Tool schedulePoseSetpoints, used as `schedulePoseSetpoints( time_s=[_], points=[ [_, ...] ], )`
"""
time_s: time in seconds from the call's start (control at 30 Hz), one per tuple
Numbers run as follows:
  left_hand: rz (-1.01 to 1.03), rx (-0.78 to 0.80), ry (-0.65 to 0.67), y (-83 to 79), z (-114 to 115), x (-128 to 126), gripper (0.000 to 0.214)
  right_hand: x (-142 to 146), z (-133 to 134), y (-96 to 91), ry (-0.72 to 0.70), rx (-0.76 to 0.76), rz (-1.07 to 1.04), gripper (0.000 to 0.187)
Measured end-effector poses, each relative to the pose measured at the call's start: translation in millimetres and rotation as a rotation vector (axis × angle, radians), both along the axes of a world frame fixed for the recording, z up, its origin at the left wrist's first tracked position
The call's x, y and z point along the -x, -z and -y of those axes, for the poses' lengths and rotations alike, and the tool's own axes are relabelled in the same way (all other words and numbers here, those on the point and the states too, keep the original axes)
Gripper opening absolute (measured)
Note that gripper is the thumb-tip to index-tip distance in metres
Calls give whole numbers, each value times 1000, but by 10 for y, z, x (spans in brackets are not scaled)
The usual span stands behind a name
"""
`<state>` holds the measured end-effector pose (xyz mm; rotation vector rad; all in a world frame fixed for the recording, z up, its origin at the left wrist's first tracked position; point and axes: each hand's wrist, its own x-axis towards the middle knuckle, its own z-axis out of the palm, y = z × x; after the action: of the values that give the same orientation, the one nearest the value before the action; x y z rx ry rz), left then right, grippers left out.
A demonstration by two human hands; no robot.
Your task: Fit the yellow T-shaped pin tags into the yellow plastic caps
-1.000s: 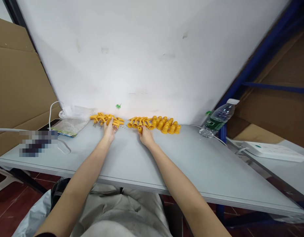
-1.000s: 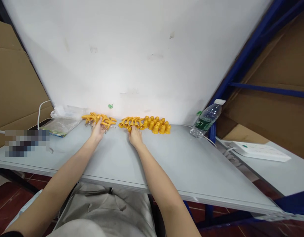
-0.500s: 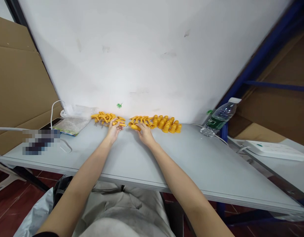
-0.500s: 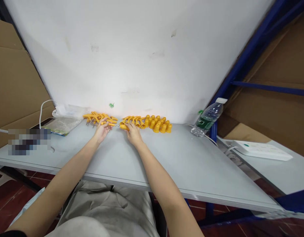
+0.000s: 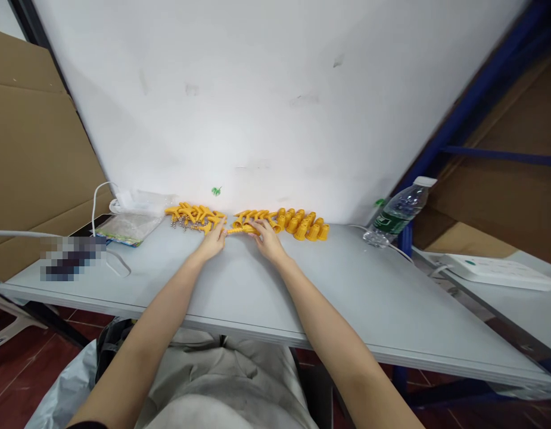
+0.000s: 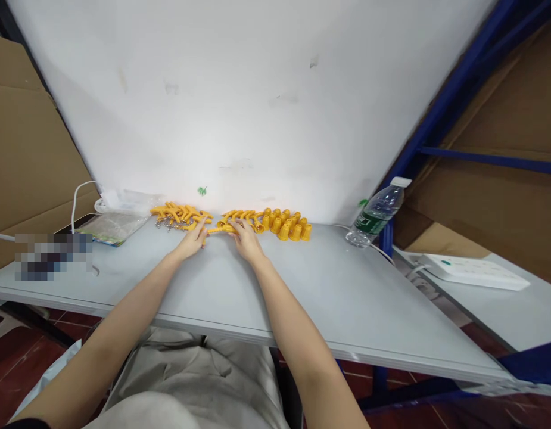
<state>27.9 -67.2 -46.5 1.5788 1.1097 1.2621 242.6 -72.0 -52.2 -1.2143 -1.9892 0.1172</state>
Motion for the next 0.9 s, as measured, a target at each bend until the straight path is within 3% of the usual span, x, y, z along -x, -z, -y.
schedulePoseSetpoints(
  time_s=[0.13,0.33,0.47,0.73,0.9],
  points=[
    [-296,-230,-17,23,28,37,57,-53,-26,-16,-6,25,-107,43],
    [-479,-326,-68,5,15,50,59,-45,-19,-85,-120,152,-282,46],
    [-515,-331,-98,20,-1,55,50,-46,40,-167,-160,261,-386,49],
    [-484,-391,-51,45,-20,26,35,18,127,-233,-61,391,-509,64],
    [-430,-404,-59,91,-94,46,31,-10,127,-249,-164,502,-618,55]
  ],
)
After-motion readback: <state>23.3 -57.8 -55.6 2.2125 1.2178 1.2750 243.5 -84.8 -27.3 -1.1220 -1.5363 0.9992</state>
